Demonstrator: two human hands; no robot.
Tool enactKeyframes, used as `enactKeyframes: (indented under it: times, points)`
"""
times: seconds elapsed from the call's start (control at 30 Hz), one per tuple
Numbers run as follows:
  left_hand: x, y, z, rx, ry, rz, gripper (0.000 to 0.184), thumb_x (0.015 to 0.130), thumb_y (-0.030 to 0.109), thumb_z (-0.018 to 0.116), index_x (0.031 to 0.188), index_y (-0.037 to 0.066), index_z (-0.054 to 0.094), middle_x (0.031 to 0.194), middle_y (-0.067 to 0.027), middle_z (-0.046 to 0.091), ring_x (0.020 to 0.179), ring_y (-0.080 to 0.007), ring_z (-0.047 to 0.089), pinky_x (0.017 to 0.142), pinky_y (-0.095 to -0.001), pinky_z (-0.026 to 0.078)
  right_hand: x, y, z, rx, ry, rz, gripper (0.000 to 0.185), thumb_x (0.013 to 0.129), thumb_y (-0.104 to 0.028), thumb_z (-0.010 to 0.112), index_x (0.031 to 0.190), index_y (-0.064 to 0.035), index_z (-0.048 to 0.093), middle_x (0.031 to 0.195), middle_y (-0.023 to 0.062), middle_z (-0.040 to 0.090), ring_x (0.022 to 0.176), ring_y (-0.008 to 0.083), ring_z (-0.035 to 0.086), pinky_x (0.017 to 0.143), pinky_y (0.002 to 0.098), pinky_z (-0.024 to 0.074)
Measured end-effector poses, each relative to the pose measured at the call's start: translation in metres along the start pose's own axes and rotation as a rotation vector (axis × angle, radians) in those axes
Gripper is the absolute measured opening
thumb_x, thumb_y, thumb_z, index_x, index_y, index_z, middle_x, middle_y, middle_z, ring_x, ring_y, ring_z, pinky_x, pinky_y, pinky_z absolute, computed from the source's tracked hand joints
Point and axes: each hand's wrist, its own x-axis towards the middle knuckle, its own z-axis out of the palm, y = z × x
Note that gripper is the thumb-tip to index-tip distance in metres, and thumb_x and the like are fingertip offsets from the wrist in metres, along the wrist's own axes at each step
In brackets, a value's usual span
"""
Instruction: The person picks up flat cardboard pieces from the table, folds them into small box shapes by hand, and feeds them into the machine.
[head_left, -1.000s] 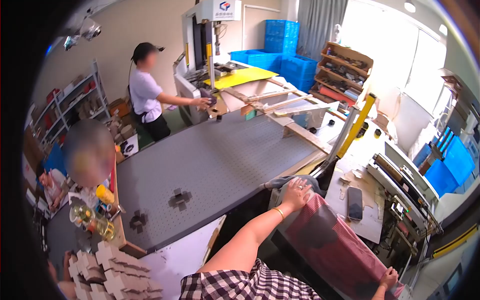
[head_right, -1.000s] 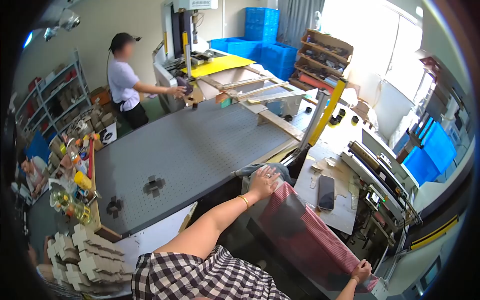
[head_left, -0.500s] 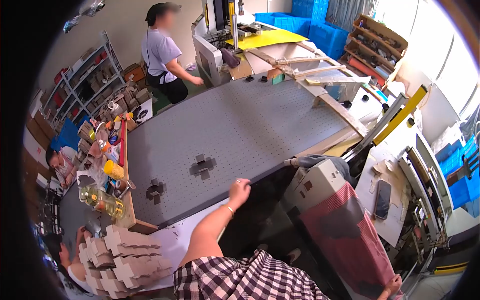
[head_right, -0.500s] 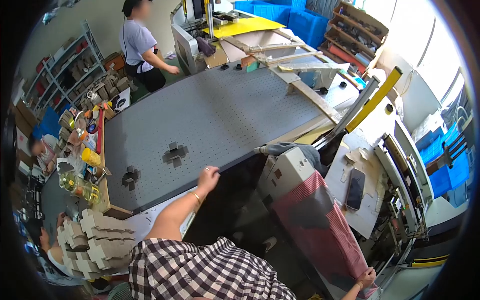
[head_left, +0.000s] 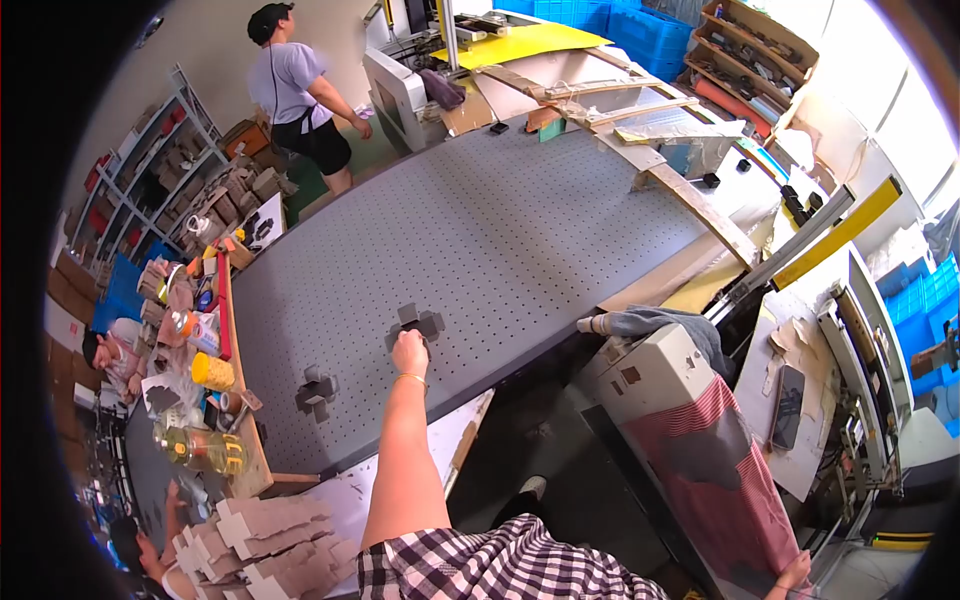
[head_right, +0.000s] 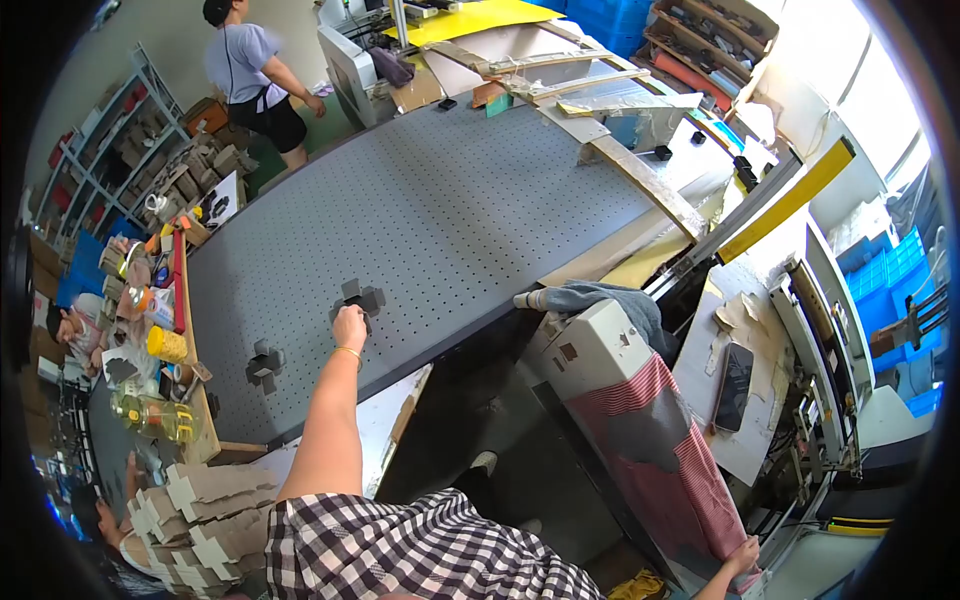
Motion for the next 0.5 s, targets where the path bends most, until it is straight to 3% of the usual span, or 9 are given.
enactKeyframes:
  times: [0.1,0.13,0.17,0.23,0.27,0.43,0.5]
  points:
    - [0.007,0.013,0.000,-0.286,-0.068,0.085,0.012,0.083,0.016,0.070,0.093,0.009,0.073,0.083,-0.0113,0.071,0.078,-0.0333,0.068,0.072,-0.0411,0.054,-0.005,-0.008,-0.011,-0.018,-0.048,0.021,0.048,0.100,-0.041,0.038,0.098,-0.0074,0.073,0.104,0.0164,0.069,0.098,0.0393,0.062,0.086,0.0492,0.0457]
    - [0.011,0.024,0.003,-0.436,-0.105,0.105,0.017,0.085,0.021,0.072,0.093,0.006,0.073,0.075,-0.0086,0.072,0.066,-0.0238,0.067,0.064,-0.0349,0.052,-0.010,-0.012,-0.013,0.058,-0.004,-0.017,0.047,0.100,-0.040,0.039,0.097,-0.0078,0.073,0.103,0.0161,0.070,0.097,0.0390,0.062,0.085,0.0488,0.0460]
    - [0.011,0.044,-0.002,-0.438,-0.112,0.133,0.017,0.085,0.021,0.072,0.093,0.006,0.073,0.075,-0.0086,0.072,0.066,-0.0238,0.067,0.064,-0.0349,0.052,-0.017,-0.018,-0.016,0.134,0.042,-0.048,0.047,0.100,-0.040,0.039,0.095,-0.0083,0.074,0.102,0.0158,0.070,0.096,0.0387,0.062,0.085,0.0484,0.0462]
    - [-0.004,0.104,-0.023,-0.857,-0.413,0.050,0.024,0.088,0.026,0.071,0.089,0.003,0.074,0.071,-0.0049,0.070,0.067,-0.0121,0.065,0.062,-0.0290,0.052,-0.024,-0.027,-0.021,0.180,0.062,-0.052,0.044,0.099,-0.038,0.042,0.092,-0.0097,0.074,0.099,0.0145,0.070,0.095,0.0373,0.062,0.084,0.0469,0.0469]
    - [-0.016,0.134,-0.032,-0.969,-0.469,0.189,0.025,0.091,0.025,0.070,0.088,0.001,0.073,0.073,-0.0018,0.069,0.068,-0.0059,0.061,0.061,-0.0246,0.051,-0.027,-0.032,-0.024,0.204,0.076,-0.056,0.042,0.098,-0.037,0.043,0.090,-0.0102,0.074,0.097,0.0139,0.070,0.094,0.0364,0.062,0.084,0.0466,0.0470]
    - [-0.114,0.297,-0.131,-1.124,-0.875,0.707,0.015,0.088,0.015,0.073,0.095,0.002,0.070,0.081,0.0000,0.068,0.074,-0.0058,0.061,0.069,-0.0213,0.050,-0.040,-0.050,-0.033,0.244,0.197,-0.038,0.031,0.094,-0.030,0.052,0.082,-0.0104,0.072,0.088,0.0123,0.070,0.087,0.0332,0.063,0.079,0.0462,0.0474]
    - [-0.161,0.349,-0.177,-0.978,-0.797,0.957,0.014,0.081,0.014,0.079,0.085,0.005,0.070,0.074,0.0021,0.065,0.065,-0.0056,0.053,0.060,-0.0238,0.044,-0.047,-0.060,-0.045,0.207,0.250,-0.127,0.027,0.092,-0.028,0.055,0.077,-0.0095,0.069,0.084,0.0122,0.068,0.084,0.0325,0.063,0.075,0.0455,0.0472]
